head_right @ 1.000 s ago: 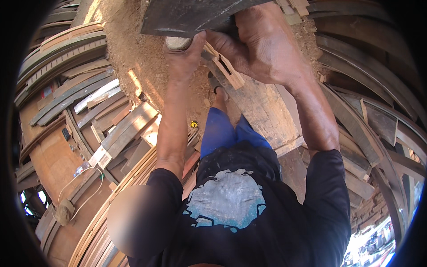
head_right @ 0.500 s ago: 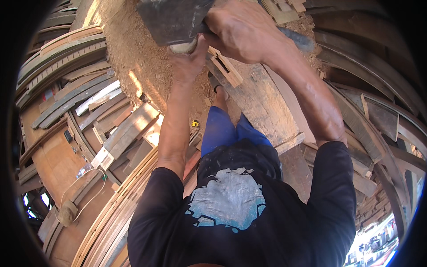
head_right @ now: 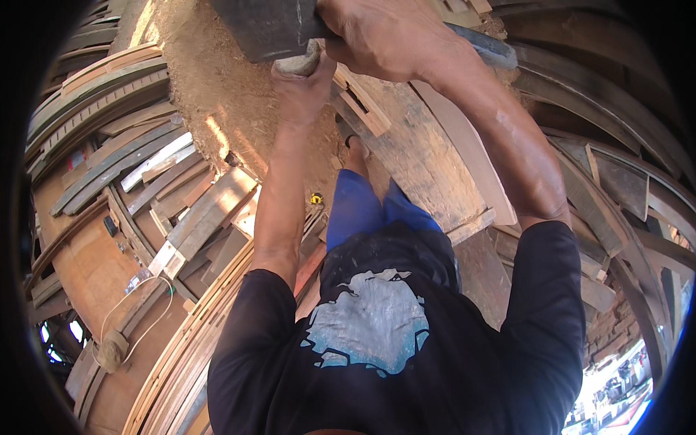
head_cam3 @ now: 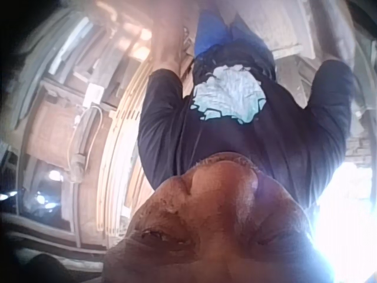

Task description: The person repeatedly strikes a wooden chisel with a mallet to split a long plank into smaller pieces. The person then moves the split pieces aside and continues the process on the remaining plank.

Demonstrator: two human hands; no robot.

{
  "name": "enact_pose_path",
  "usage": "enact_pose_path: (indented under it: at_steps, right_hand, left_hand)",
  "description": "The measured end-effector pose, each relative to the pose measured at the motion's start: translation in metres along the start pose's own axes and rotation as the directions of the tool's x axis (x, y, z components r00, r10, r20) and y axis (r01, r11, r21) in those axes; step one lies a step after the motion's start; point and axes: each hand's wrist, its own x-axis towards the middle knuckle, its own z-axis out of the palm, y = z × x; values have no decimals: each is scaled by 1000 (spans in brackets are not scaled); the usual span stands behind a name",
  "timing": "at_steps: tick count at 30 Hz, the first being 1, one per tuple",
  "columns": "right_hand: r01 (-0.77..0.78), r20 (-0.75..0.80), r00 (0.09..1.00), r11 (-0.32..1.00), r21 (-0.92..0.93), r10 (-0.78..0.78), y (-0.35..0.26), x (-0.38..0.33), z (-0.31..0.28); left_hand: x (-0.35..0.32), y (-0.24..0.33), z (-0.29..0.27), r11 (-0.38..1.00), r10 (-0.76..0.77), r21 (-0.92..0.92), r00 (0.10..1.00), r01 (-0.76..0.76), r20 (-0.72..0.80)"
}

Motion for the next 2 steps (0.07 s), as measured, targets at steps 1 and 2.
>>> enact_pose_path:
  at_steps: [1,2]
  right_hand:
    - [39,-41,998,999,35,-38,-1,0,-5]
    - [-20,-61,998,989,144,29,-8,1,-10]
  left_hand:
    - [0,-2,1,999,43,17,999,-42,-15]
    - [-1,-4,3,996,85,35,996,-84,-30]
